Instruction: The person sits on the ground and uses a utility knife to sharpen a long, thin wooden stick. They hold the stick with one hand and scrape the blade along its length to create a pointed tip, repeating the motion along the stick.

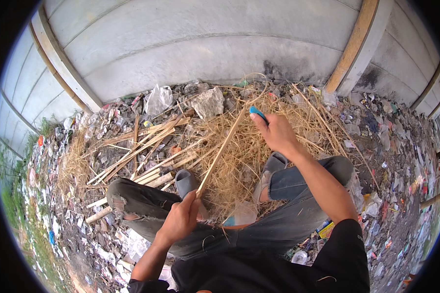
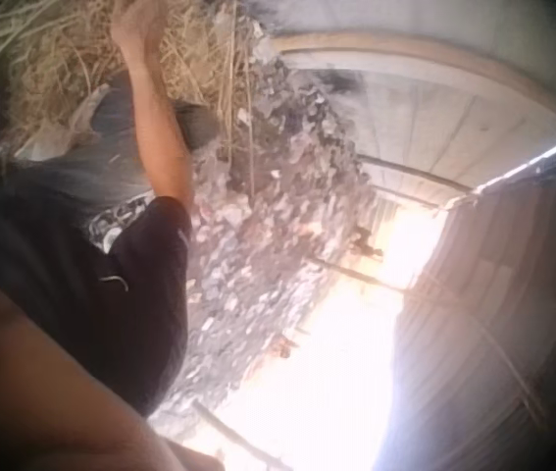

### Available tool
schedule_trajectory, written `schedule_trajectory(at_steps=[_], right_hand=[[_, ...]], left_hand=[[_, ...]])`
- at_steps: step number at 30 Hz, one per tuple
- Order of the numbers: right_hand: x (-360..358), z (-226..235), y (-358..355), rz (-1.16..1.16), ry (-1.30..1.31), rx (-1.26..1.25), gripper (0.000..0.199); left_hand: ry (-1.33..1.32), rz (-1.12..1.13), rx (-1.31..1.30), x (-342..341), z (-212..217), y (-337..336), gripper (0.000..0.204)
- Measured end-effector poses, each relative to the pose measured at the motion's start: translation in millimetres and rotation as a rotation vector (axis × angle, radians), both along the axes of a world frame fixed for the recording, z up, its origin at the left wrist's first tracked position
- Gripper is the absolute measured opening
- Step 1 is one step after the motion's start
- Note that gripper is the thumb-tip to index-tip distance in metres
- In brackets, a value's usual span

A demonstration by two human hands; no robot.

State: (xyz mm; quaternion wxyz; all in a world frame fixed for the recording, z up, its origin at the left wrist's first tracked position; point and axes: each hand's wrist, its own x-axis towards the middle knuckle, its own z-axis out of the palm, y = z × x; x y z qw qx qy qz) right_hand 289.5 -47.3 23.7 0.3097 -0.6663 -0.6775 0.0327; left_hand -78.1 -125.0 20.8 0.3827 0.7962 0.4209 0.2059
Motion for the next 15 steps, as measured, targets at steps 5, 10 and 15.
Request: schedule_trajectory(at_steps=[5,10,15], right_hand=[[69,2,12,-0.246,0.205,-0.063,0.07],[-20,8,-28,0.143,0.063,0.078,0.072],[-19,16,-7,0.108,0.008,-0.046,0.073]], left_hand=[[0.002,-0.001,0.034,-14,14,-3,0.031],[-0.082,0.051,-0.027,-7,0,0,0.034],[0.021,0.052,-0.006,-14,0,-2,0.032]])
